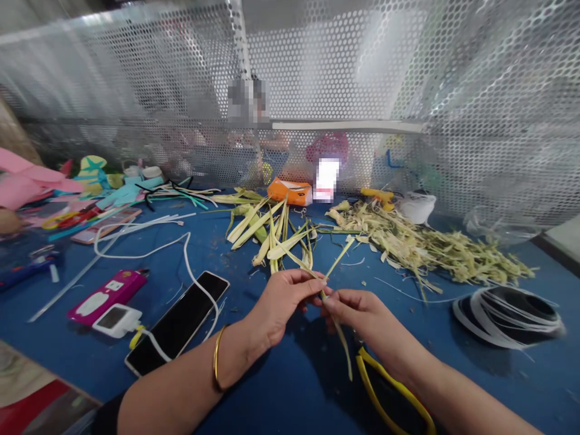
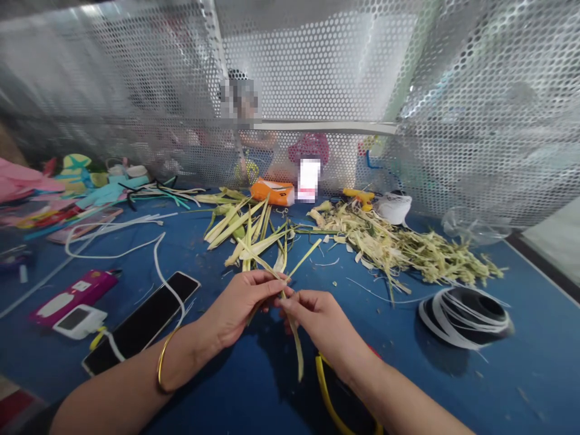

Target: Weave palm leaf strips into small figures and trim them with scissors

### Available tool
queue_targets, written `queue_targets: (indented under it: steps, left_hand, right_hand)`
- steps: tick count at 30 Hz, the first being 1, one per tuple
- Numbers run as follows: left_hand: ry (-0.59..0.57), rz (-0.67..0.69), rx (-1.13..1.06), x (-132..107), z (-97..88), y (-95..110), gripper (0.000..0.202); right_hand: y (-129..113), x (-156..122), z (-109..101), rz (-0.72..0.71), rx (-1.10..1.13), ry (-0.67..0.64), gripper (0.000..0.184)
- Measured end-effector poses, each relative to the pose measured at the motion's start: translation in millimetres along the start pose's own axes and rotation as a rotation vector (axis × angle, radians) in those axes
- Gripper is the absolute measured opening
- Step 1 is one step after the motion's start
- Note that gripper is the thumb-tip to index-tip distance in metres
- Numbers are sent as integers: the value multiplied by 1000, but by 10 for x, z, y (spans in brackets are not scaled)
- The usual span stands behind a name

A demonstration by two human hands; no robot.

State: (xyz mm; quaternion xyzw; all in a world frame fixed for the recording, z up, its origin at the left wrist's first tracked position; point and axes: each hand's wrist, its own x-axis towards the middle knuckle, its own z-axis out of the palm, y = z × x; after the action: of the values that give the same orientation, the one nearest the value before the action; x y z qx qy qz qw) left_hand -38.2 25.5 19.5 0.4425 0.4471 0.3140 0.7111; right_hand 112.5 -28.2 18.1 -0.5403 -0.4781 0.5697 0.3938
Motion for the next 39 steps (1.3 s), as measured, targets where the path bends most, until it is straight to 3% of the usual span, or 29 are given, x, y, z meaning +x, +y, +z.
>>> queue_targets:
  steps: [3, 9, 16, 21, 24, 27, 30, 32, 35, 39]
  left_hand:
    - [1, 11, -10, 7, 1, -18, 20]
    - [4, -19, -162, 26, 31, -90, 18]
    - [-30, -126, -170, 28, -15, 31, 20]
    - [-58, -148, -153, 20, -21, 65, 21]
    - [-4, -112, -136, 34, 3, 41, 16]
    - [59, -59, -187, 39, 29, 16, 14]
    - [24, -85, -252, 19, 55, 2, 13]
    - [-6, -107, -293, 0, 73, -4, 13]
    - [-23, -94, -329, -15, 94, -14, 19]
    - [-18, -63, -325, -10, 107, -28, 20]
  right_hand:
    - [47, 1, 5, -84, -139, 38, 41]
    - [32, -87, 23, -417, -631, 133, 34]
    - [45, -64, -63, -361, -690, 234, 39]
    - [10, -45, -165, -446, -850, 279, 39]
    - [1, -58, -166, -611, -1066, 374, 32]
    - [21, -89, -110, -924, -1317, 510, 19]
    - [82, -105, -33, -1189, -1504, 281, 32]
    - [132, -93, 0, -1188, -1584, 161, 35]
    - [189, -60, 8, -1134, -1591, 164, 36]
    - [208, -47, -10, -1183, -1520, 179, 37]
